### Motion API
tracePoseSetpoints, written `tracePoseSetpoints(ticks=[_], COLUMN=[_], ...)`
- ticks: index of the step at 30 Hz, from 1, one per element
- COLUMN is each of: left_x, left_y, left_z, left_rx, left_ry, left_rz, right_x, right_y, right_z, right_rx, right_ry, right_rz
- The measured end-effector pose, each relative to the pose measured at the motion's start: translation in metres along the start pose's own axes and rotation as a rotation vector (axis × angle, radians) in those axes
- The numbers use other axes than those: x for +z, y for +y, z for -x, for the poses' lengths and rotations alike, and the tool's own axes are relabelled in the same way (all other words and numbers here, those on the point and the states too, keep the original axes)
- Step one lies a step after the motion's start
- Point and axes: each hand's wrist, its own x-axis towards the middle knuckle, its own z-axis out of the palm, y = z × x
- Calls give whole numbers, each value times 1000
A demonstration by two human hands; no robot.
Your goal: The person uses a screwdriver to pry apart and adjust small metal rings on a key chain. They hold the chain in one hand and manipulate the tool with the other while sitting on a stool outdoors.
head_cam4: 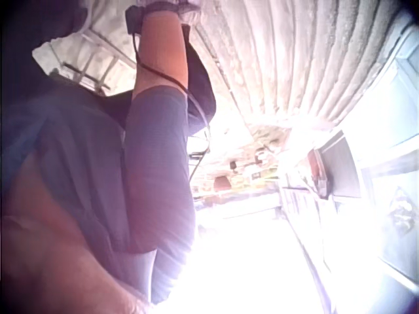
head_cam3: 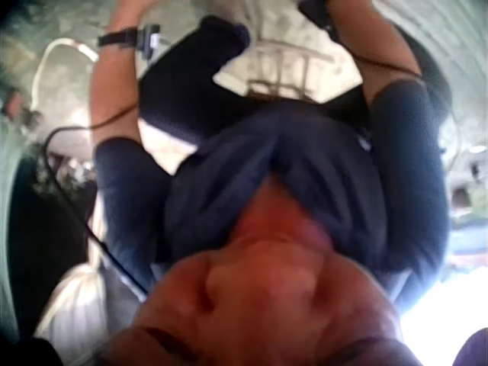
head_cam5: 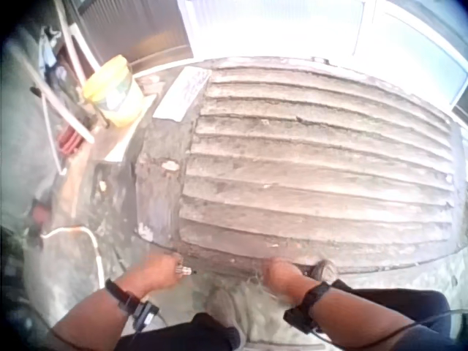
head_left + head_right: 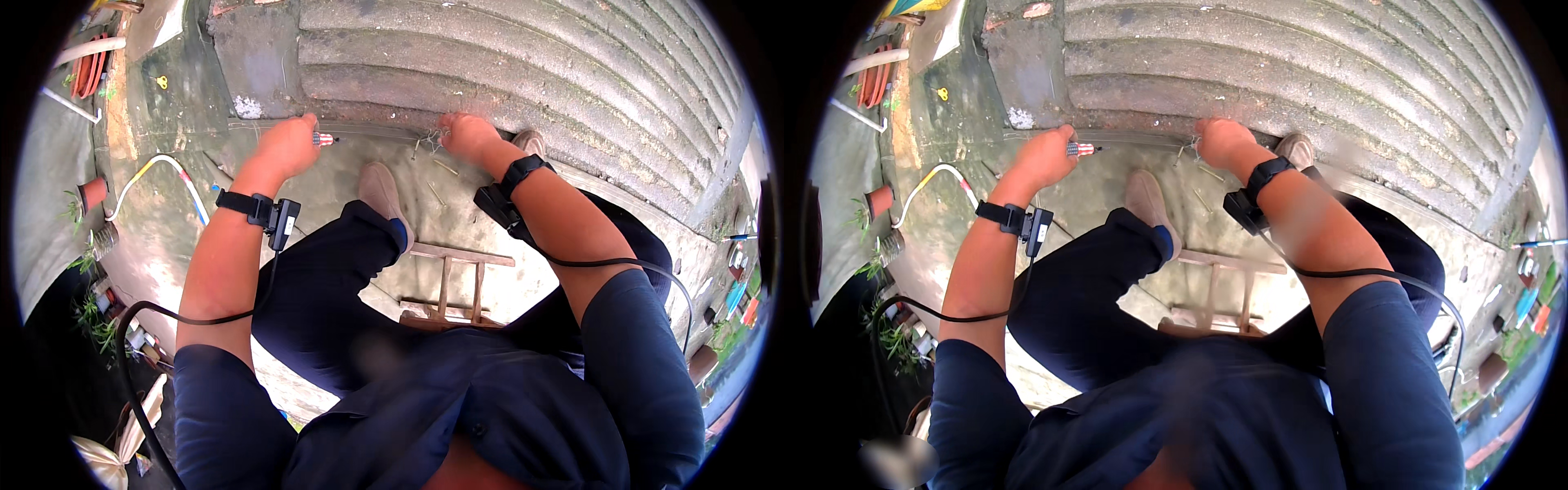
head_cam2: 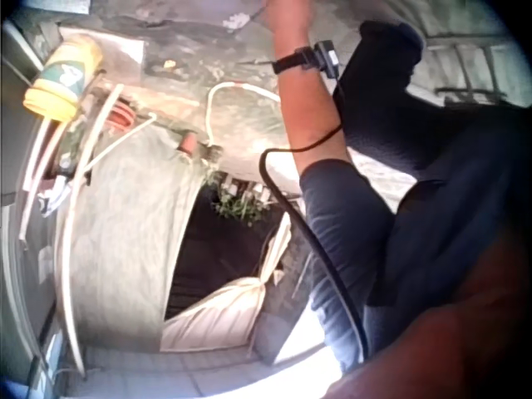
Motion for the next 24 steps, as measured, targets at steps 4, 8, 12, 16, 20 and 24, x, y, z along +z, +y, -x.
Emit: tracePoseSetpoints(ticks=[4,8,12,16,20,24], left_x=[33,62,81,91,99,103], left_y=[-25,-40,-35,-20,-3,22], left_z=[-13,-20,-19,-15,-19,-33], left_rx=[33,50,133,195,327,460], left_ry=[-152,-328,-387,-459,-187,58], left_rz=[-59,-106,-200,-216,-173,-120], right_x=[47,60,69,69,78,67], right_y=[0,-2,-5,-6,6,3], right_z=[-23,-38,-48,-47,-52,-52], right_rx=[22,73,105,87,58,80], right_ry=[-54,-37,-67,-83,-29,-109], right_rz=[21,92,173,157,53,-61])
